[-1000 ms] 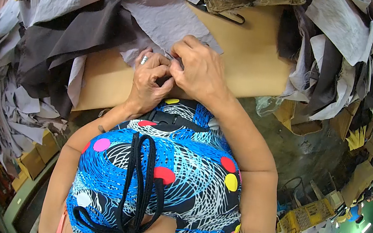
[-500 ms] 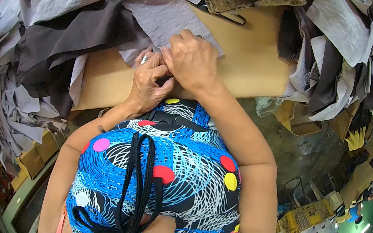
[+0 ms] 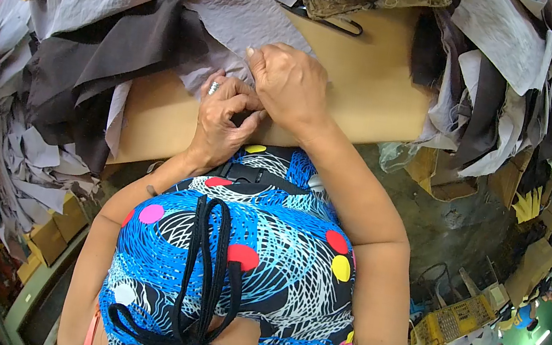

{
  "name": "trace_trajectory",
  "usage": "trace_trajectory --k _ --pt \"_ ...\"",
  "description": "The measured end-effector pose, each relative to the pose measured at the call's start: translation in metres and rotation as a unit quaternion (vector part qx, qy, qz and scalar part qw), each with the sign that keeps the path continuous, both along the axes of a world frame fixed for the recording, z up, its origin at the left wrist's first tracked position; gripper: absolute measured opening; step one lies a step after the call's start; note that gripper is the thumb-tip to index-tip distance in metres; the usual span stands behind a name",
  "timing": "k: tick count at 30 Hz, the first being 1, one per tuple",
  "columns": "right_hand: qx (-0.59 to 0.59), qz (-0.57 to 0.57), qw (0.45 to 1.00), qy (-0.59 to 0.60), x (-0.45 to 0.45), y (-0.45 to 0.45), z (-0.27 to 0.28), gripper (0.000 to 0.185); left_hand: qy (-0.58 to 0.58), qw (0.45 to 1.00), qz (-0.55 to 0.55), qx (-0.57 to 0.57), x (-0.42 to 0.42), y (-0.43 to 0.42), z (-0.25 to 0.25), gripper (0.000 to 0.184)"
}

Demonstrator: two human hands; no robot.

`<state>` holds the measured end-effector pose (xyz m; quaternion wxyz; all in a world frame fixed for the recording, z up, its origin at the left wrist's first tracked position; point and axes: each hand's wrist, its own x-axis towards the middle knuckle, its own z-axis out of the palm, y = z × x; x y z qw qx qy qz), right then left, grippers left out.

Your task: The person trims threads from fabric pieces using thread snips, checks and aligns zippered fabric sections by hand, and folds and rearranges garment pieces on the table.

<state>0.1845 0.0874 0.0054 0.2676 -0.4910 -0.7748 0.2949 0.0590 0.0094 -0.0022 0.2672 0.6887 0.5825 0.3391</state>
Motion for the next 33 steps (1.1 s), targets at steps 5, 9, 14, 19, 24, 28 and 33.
trace_trajectory --k 5,9,14,19,24,28,33 --pt "-0.117 0.049 0.989 0.074 0.012 0.009 -0.003 0.015 0.010 1.000 -0.003 -0.002 0.001 0.000 0.003 0.008" --pt "0.083 -0.038 0.995 -0.045 0.023 0.017 0.011 0.017 -0.003 1.000 0.000 0.000 0.000 0.000 0.000 0.007" --pt "0.248 -0.071 0.940 -0.223 0.045 0.037 -0.024 0.016 0.003 0.999 -0.012 0.045 -0.003 0.002 0.002 0.011" --pt "0.146 -0.032 0.978 -0.149 0.048 0.032 -0.006 0.017 -0.069 0.996 0.050 0.029 -0.016 0.002 0.001 0.025" --pt "0.055 -0.009 0.998 -0.030 0.048 0.016 0.011 0.024 -0.116 0.985 0.112 0.067 -0.015 0.013 0.007 0.033" --pt "0.079 0.025 0.996 -0.016 0.041 0.006 0.018 0.024 -0.047 0.995 0.085 -0.021 -0.019 0.016 0.013 0.022" --pt "0.099 0.060 0.987 -0.110 0.037 -0.002 0.027 0.029 -0.034 0.996 0.078 0.031 -0.022 0.019 0.015 0.008"
